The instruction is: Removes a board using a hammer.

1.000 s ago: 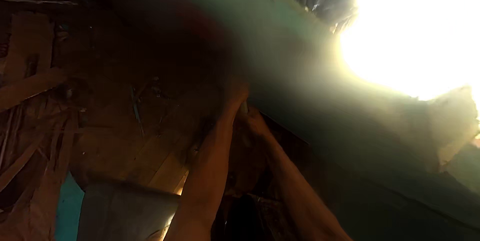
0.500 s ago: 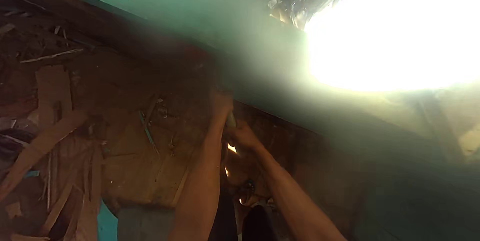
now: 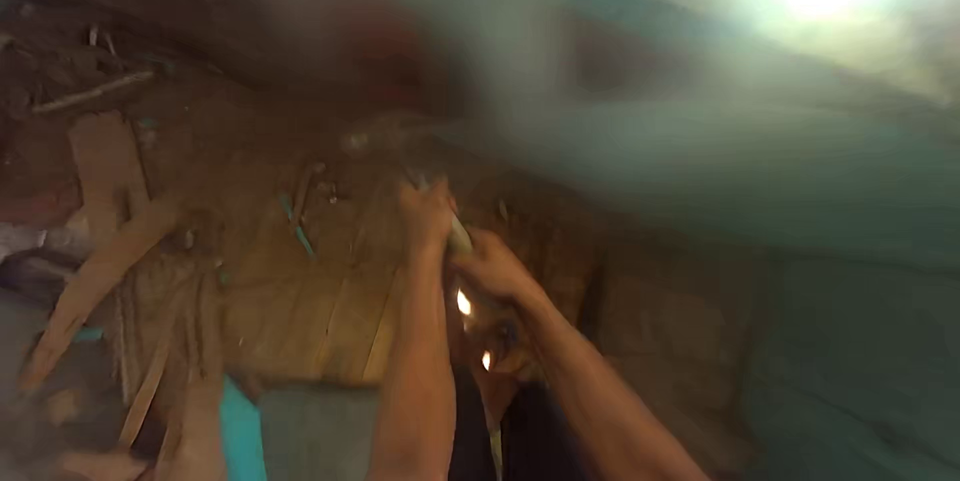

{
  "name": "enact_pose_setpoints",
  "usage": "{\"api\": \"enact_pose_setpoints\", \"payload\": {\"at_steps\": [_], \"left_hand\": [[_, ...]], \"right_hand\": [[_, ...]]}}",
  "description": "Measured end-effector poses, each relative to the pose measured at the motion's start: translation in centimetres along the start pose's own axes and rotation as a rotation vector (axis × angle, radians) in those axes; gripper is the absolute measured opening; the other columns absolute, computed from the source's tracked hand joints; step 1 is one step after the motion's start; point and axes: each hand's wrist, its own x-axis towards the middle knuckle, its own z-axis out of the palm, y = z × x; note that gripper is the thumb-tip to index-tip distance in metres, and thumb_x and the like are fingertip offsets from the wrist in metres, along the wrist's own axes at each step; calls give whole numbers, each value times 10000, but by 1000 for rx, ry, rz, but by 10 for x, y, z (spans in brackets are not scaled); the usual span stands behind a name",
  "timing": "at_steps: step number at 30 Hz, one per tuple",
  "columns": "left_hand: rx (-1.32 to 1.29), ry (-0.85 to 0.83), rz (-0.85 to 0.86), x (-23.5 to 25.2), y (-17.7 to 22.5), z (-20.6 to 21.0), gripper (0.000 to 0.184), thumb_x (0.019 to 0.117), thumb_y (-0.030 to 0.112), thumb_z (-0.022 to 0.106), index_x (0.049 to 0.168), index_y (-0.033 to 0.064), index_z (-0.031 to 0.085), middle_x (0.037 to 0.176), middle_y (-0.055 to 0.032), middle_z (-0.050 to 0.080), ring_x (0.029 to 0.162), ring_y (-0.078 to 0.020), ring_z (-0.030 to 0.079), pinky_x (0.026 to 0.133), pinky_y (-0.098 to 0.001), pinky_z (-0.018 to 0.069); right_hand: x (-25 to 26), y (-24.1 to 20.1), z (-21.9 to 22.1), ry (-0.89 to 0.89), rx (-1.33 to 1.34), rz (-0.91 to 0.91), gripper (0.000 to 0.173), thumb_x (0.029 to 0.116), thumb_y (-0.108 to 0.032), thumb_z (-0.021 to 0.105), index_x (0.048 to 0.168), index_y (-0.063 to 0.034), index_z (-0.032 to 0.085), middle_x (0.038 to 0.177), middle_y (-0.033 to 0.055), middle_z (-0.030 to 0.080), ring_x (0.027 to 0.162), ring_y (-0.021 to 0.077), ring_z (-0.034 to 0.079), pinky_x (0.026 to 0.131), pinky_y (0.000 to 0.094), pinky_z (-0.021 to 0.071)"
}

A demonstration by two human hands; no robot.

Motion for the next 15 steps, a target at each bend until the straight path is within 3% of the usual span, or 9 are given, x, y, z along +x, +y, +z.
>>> {"api": "enact_pose_setpoints", "payload": {"at_steps": [3,5,7,9,13,15], "left_hand": [[58,-7,33,52,70,24,353,989,191,614,1248,-31,525,808,-108,620,614,-198,644,593,-385,603],[85,-33,-32,47,62,17,321,989,211,614,1215,-11,556,783,-91,612,581,-180,620,567,-376,589],[16,-81,-96,40,38,14,233,997,219,610,1136,35,575,733,-44,575,549,-144,576,546,-339,563],[-95,-58,-108,41,29,15,146,1014,154,614,1029,15,575,631,-23,545,474,-122,555,485,-290,555],[-36,-11,-84,31,32,10,248,1015,214,659,1120,16,552,684,-15,569,515,-113,587,524,-300,582],[-8,-38,-63,17,21,7,203,1037,184,610,1121,22,521,666,7,549,500,-99,574,508,-293,576]], "right_hand": [[40,-56,-31,-13,56,-27,284,938,-246,705,1141,-60,637,773,71,650,615,161,622,592,345,555],[34,-44,-21,-8,22,-20,318,939,-248,693,1183,-55,632,826,83,658,648,176,632,627,378,567],[21,-34,-17,28,-59,3,370,930,-252,696,1236,-52,638,951,116,690,789,221,671,746,458,577],[16,-37,-16,46,-139,21,383,920,-260,699,1238,-58,633,1009,137,697,885,263,685,810,516,564],[14,-37,-14,-15,-117,-27,422,930,-237,702,1295,-41,621,1124,172,698,1023,303,685,905,547,553],[2,-22,-7,-3,-74,-58,434,936,-226,716,1302,-12,624,1148,204,695,1061,339,677,940,577,536]]}}
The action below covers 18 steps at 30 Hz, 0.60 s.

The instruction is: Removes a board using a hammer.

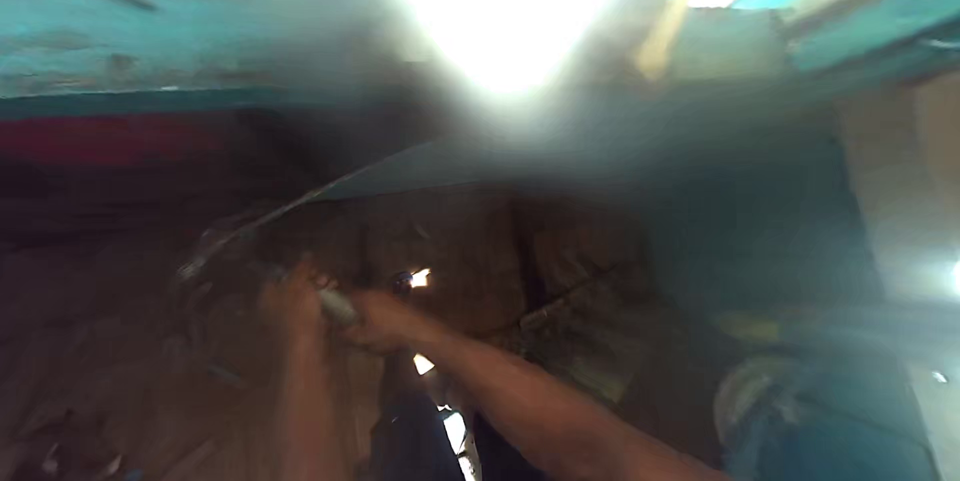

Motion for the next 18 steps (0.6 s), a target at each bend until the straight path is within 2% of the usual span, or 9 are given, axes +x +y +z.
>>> {"api": "enact_pose_setpoints", "payload": {"at_steps": [3,8,10,13,16,17,18], "left_hand": [[30,7,3,-31,-24,-16,106,1043,141,564,1042,47,514,617,38,517,459,-82,551,471,-271,559],[67,30,4,-59,-54,-25,136,1048,148,556,940,71,526,585,52,512,440,-66,550,458,-250,554],[25,-1,41,-46,-38,-21,150,1066,165,529,946,77,530,596,51,517,454,-64,549,472,-244,551],[-28,-88,97,-7,13,-4,150,1088,179,487,972,90,521,633,50,537,491,-64,563,515,-246,562],[31,-89,81,23,59,17,146,1072,183,508,979,71,519,640,10,542,493,-99,568,508,-276,561],[108,-60,108,28,63,17,151,1059,192,547,1028,44,537,678,-28,583,528,-127,606,535,-302,580],[244,-14,166,27,65,15,226,1034,204,606,1132,9,548,783,-79,645,623,-158,665,603,-334,606]], "right_hand": [[-34,12,24,-15,53,52,415,949,-243,704,1282,-11,623,1112,213,698,1034,365,683,905,614,534],[-63,35,48,-9,52,102,377,952,-270,669,1241,-31,627,1058,206,703,1000,380,689,852,636,537],[-51,19,37,12,28,58,375,956,-255,670,1247,-26,615,1074,206,699,1000,373,689,849,621,543],[-15,-34,-1,58,-23,5,388,945,-191,688,1272,4,614,1154,220,690,1064,374,682,901,603,543],[11,-73,-34,48,-29,12,343,943,-225,685,1199,-1,633,1086,194,686,954,329,692,805,556,560],[15,-75,-40,37,-35,8,349,944,-241,687,1194,-3,639,1087,194,683,959,327,685,815,557,553],[19,-72,-45,30,-45,3,349,947,-249,687,1191,-3,640,1090,197,679,974,331,678,833,562,546]]}}
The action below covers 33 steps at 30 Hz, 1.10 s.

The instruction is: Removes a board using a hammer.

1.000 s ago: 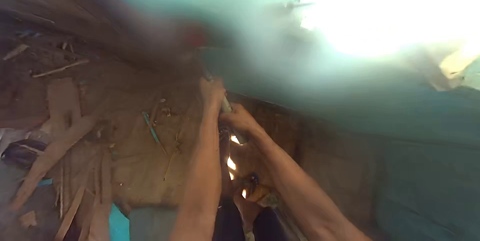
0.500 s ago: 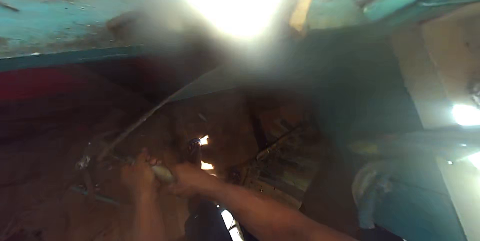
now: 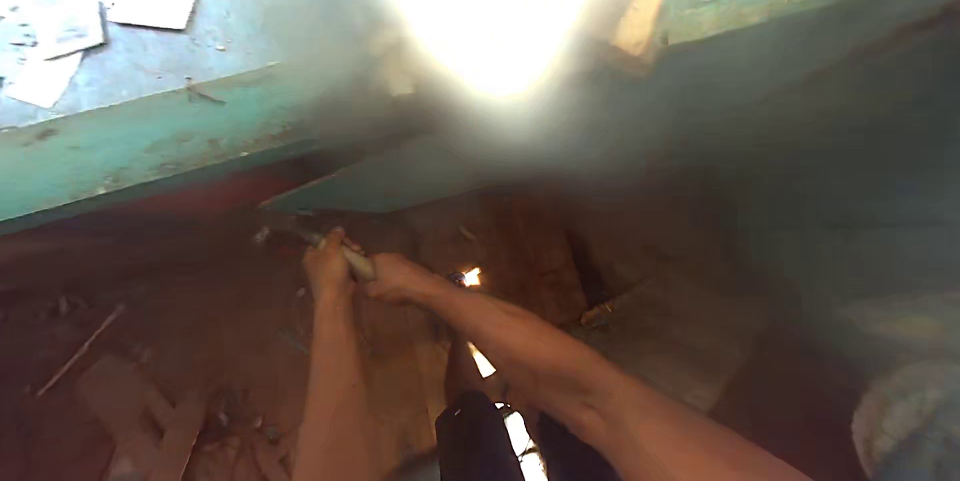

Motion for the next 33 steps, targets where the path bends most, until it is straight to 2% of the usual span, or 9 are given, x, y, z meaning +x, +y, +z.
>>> {"api": "enact_pose_setpoints", "payload": {"at_steps": [2,4,9,13,17,21,25,28,33], "left_hand": [[322,111,198,-14,7,-10,660,957,289,728,1434,-54,428,1234,-224,635,1075,-267,665,933,-433,565],[413,272,583,-21,22,-26,869,893,336,776,1487,-134,348,1430,-364,465,1300,-410,512,1078,-491,453],[123,428,994,-16,80,-104,520,1054,193,518,1346,-225,420,1371,-339,521,1277,-318,559,1075,-415,488],[-59,450,1101,10,81,-139,313,1075,95,405,1238,-169,451,1203,-181,573,1099,-202,611,956,-389,537],[-147,116,1236,-5,98,-95,165,1037,239,519,1167,154,577,1139,47,656,1093,-116,640,951,-346,540],[426,-204,1077,1,79,6,384,995,205,527,1259,-66,592,1320,-251,601,1305,-374,533,1119,-533,411],[747,-127,1127,2,52,69,567,933,342,613,1392,16,542,1406,-353,472,1310,-582,427,1069,-723,311],[887,-48,1102,-1,56,72,739,919,483,614,1460,1,468,1442,-358,459,1300,-587,444,994,-749,330],[943,-13,1052,-20,44,69,616,938,575,563,1229,34,621,1201,-281,594,1220,-537,493,961,-752,304]], "right_hand": [[7,10,-13,-5,-51,-19,358,940,-224,691,1210,3,633,1118,214,675,1017,350,671,877,580,539],[18,12,-30,3,-121,-55,372,938,-224,692,1230,-4,626,1119,217,677,1024,357,673,885,589,538],[39,-25,-49,-43,-204,-278,320,918,-196,711,1175,-12,663,991,183,706,906,317,692,809,548,553],[15,-38,-49,-27,-8,-595,276,854,-124,748,1078,7,653,858,144,679,761,236,661,695,447,543],[-41,10,-55,185,171,-476,308,858,-135,753,1126,-15,660,912,119,704,802,179,682,735,396,576],[-115,53,-61,656,209,4,291,864,-285,722,1077,-87,702,808,7,697,697,79,659,652,323,572],[-167,117,-58,802,499,98,217,872,-294,760,895,-99,667,641,-36,622,490,72,582,494,278,551],[-190,155,-68,839,589,104,214,868,-285,756,881,-103,646,619,-22,606,462,107,572,469,300,543],[-190,212,-111,837,520,-6,203,853,-268,753,869,-98,643,613,-53,608,479,73,585,492,279,555]]}}
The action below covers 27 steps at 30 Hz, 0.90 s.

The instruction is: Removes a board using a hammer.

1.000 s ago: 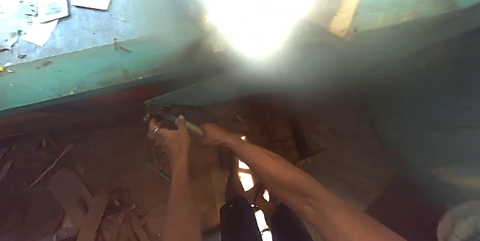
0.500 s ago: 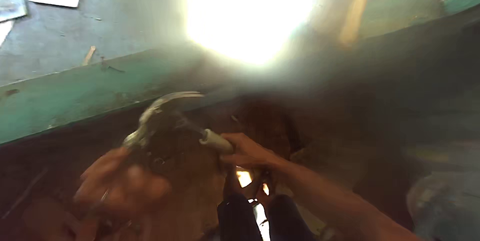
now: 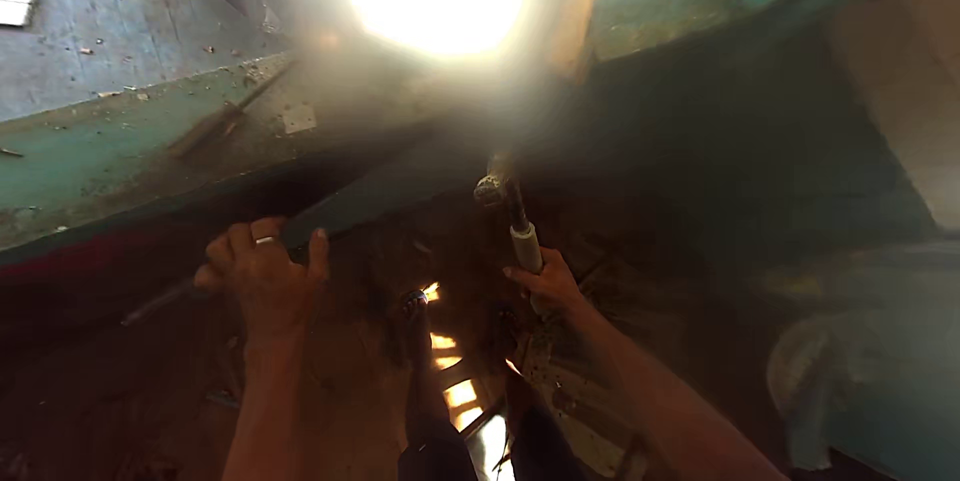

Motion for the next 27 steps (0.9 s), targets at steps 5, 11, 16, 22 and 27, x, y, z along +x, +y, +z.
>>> {"api": "enact_pose_setpoints", "payload": {"at_steps": [5,11,16,22,27], "left_hand": [[20,229,-96,-42,26,24,461,1055,436,437,1063,46,682,1009,-203,655,1066,-405,589,1022,-619,301],[20,326,-133,-39,33,37,444,1116,293,375,953,-38,622,967,-243,627,1018,-391,616,998,-565,394],[-10,354,-158,-60,43,42,429,1121,293,382,924,-21,599,944,-217,624,999,-354,621,956,-531,423],[16,259,-181,-61,9,53,446,1112,320,394,1045,-40,648,1063,-239,641,1060,-360,627,963,-553,463],[85,376,-126,-95,26,51,396,1102,229,441,945,-98,599,933,-282,623,945,-388,634,936,-529,462]], "right_hand": [[67,12,-21,-166,-144,-243,199,834,-252,760,867,-65,699,700,-59,641,611,-15,586,605,219,533],[136,18,-34,-257,-219,-166,164,801,-196,764,855,-61,687,649,22,617,532,105,559,515,330,494],[141,42,-74,-142,-214,-162,200,788,-179,778,942,-65,721,717,14,659,586,81,592,562,315,531],[145,54,-104,-84,-172,-177,197,813,-210,759,951,-76,717,691,38,644,557,134,583,518,355,511],[24,55,-86,-84,100,35,250,867,-291,733,993,-85,667,647,2,612,494,124,575,476,309,532]]}}
